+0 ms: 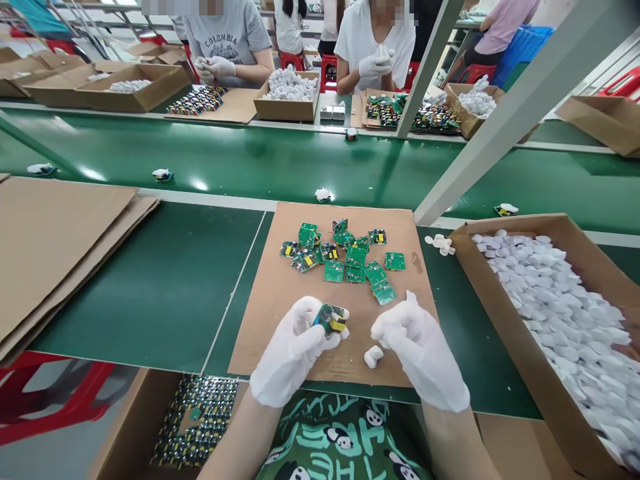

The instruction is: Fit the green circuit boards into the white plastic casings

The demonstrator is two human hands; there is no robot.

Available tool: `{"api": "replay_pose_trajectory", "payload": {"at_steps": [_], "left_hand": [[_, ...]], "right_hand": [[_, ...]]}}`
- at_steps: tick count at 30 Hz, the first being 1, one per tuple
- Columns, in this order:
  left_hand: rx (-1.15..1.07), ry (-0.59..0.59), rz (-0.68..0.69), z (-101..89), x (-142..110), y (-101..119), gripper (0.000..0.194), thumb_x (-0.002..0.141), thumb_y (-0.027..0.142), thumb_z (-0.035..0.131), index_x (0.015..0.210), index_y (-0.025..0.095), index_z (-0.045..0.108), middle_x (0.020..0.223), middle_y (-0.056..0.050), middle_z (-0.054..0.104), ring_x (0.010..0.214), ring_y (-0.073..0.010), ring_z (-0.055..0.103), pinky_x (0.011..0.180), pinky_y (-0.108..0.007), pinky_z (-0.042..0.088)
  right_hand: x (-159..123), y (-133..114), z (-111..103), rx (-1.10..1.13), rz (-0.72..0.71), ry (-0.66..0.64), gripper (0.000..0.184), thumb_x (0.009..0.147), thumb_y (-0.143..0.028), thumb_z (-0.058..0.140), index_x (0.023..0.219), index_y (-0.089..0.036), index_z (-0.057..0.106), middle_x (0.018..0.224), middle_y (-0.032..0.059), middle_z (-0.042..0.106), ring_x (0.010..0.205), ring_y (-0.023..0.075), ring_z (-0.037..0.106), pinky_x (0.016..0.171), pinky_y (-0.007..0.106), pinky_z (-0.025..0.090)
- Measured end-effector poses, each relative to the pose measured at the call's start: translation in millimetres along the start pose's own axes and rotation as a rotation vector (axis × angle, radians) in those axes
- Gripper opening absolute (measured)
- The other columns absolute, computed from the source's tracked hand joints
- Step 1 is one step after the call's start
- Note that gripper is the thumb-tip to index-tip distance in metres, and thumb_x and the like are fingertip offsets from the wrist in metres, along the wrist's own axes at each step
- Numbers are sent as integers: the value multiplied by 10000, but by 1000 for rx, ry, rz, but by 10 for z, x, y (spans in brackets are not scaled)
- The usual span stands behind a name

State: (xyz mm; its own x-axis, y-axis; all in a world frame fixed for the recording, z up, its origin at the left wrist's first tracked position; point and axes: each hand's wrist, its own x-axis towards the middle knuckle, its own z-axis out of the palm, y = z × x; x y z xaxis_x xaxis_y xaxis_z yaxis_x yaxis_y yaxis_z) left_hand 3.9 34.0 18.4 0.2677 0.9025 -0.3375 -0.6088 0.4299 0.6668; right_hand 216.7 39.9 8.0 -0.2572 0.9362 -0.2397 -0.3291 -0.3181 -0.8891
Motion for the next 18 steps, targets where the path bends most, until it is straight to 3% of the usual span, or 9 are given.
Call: {"api": "replay_pose_trajectory", "payload": {"at_steps": [5,9,12,15,18], "left_hand": [[-31,-4,-25,-12,5,-2,602,780,299,842,1321,358,584,1047,-26,738,859,-149,736,801,-221,580],[17,2,-6,-1,-9,-40,442,806,458,791,1207,308,682,1178,-72,711,621,-90,677,503,-156,499],[85,35,8,45,2,-69,506,794,586,751,1165,245,702,1010,-79,738,475,-57,586,375,-138,376],[164,73,6,80,10,-88,621,767,632,751,1215,214,648,721,-13,696,393,-58,526,345,-135,334],[245,91,-12,81,6,-104,612,740,670,749,1097,184,650,558,40,602,350,-65,498,326,-135,311]], "right_hand": [[-12,15,61,56,8,104,242,778,-332,821,772,-231,601,593,-56,608,467,116,528,503,341,561],[-33,-36,198,-159,-12,112,215,764,-356,820,804,-218,660,530,-48,590,456,125,549,499,309,537],[-26,-93,277,-337,-180,40,122,766,-289,804,828,-232,715,794,40,710,696,188,680,589,316,578],[-20,-88,292,-468,-430,-83,136,802,-184,751,884,-291,731,999,48,697,1016,231,683,793,357,606],[-59,-23,280,-597,-450,-120,281,862,-148,692,1073,-332,699,1050,32,686,937,192,689,792,339,598]]}}
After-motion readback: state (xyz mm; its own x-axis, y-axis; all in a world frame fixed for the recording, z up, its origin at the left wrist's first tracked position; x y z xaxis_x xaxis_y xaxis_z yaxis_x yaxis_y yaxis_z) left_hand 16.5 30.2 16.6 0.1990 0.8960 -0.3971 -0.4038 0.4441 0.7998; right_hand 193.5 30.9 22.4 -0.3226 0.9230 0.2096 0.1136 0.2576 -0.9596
